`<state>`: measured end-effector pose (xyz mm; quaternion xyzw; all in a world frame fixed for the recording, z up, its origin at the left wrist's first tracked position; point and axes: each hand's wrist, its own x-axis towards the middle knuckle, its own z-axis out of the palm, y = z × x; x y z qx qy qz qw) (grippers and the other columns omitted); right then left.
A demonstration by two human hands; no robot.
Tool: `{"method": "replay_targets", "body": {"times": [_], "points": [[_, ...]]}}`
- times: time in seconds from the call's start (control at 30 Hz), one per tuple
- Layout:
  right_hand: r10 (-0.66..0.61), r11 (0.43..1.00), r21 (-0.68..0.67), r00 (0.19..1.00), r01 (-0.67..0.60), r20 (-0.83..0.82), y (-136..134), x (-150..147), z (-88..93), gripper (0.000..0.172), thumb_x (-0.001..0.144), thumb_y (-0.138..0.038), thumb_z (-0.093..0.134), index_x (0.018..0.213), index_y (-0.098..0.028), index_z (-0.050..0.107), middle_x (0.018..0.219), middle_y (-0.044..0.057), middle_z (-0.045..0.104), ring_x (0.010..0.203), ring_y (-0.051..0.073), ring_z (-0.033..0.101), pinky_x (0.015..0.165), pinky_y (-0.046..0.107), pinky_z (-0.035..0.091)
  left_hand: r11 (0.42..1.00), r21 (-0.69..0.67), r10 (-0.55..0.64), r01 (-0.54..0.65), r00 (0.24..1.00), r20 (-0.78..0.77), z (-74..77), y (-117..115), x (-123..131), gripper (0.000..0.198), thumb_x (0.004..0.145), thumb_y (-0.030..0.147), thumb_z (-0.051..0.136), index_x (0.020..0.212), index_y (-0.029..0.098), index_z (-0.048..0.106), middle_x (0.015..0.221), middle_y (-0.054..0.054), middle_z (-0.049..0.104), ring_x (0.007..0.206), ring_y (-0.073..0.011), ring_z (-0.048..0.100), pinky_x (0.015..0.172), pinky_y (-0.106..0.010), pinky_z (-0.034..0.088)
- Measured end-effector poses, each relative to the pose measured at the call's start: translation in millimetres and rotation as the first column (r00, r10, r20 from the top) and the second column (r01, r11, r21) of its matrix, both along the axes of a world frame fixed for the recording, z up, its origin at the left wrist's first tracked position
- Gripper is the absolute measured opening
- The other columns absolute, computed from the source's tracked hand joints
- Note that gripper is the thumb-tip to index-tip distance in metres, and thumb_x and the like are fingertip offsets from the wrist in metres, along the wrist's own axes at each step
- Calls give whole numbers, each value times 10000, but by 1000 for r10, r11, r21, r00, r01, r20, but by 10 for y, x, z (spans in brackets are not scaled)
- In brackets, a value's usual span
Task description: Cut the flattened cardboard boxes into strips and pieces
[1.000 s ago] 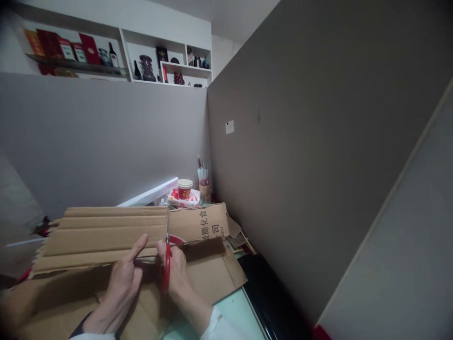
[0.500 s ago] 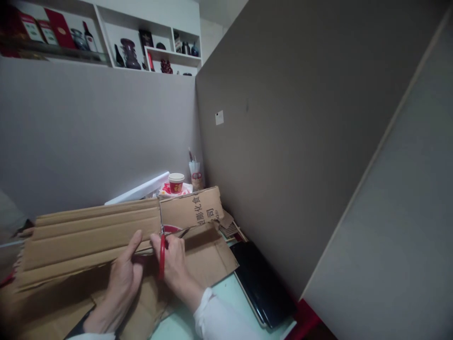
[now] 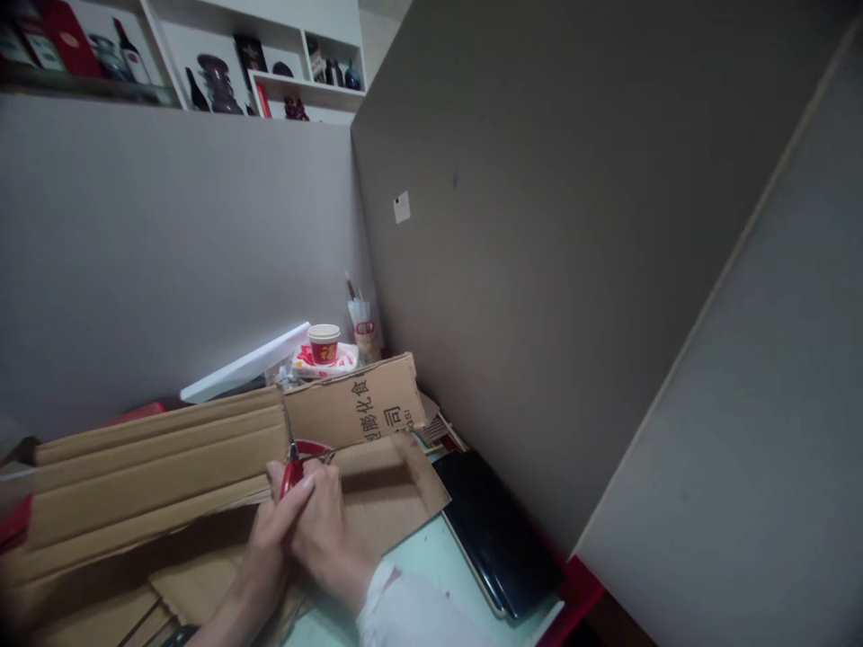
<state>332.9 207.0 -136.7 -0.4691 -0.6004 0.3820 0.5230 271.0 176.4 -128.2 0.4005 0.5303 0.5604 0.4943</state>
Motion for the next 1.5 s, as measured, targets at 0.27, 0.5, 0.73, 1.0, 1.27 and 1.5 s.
{"method": "replay_targets", "body": {"times": [0.27, 0.5, 0.73, 1.0, 1.27, 1.5], "points": [[27, 999, -34, 997, -24, 67, -16, -11, 32, 405, 907, -454, 588, 628, -164, 635, 570, 31, 596, 510, 131, 477, 468, 252, 293, 997, 59, 55, -48, 992, -117, 10, -31, -29, 318, 723, 478, 722, 695, 176, 627, 594, 16, 620, 632, -188, 576, 603, -234, 434], [-1, 999, -46, 993, 6, 120, -84, 11, 82, 344, 915, -428, 588, 764, -150, 720, 650, 72, 673, 574, 168, 568, 495, 255, 318, 994, 68, 94, -86, 987, -133, -13, 0, -69, 309, 708, 433, 710, 581, 209, 538, 516, 46, 511, 561, -151, 486, 533, -239, 360], [-3, 999, -45, 996, 8, 93, -41, -14, -16, 315, 912, -414, 606, 819, -150, 751, 699, 91, 713, 611, 180, 609, 518, 249, 359, 993, 54, 107, -101, 987, -122, -100, 66, -131, 297, 644, 430, 753, 570, 199, 580, 519, 34, 559, 590, -172, 536, 552, -239, 400], [-27, 1000, -9, 1000, 27, 1, 37, -60, -29, 463, 909, -491, 575, 658, -118, 682, 626, 114, 678, 531, 174, 560, 470, 258, 319, 997, 59, 57, -58, 998, 30, -182, 168, -28, 466, 647, 563, 764, 839, 141, 717, 692, -53, 714, 767, -291, 705, 726, -336, 557], [18, 1000, 11, 1000, -18, 17, 82, 132, 151, 424, 893, -501, 537, 651, -160, 609, 644, 71, 616, 599, 172, 530, 558, 274, 345, 967, 252, 68, -16, 978, -198, 51, -188, -351, 281, 561, 403, 888, 767, 239, 788, 898, -89, 764, 905, -300, 676, 782, -292, 553], [167, 986, 20, 986, -168, 6, 56, 160, 228, 443, 862, -537, 550, 604, -177, 525, 589, -9, 464, 584, 135, 422, 552, 254, 313, 838, 524, 344, 151, 599, -723, 1231, 139, -1074, 440, 784, 519, 634, 1089, 212, 717, 1351, -117, 619, 1355, -338, 420, 1182, -499, 230]]}}
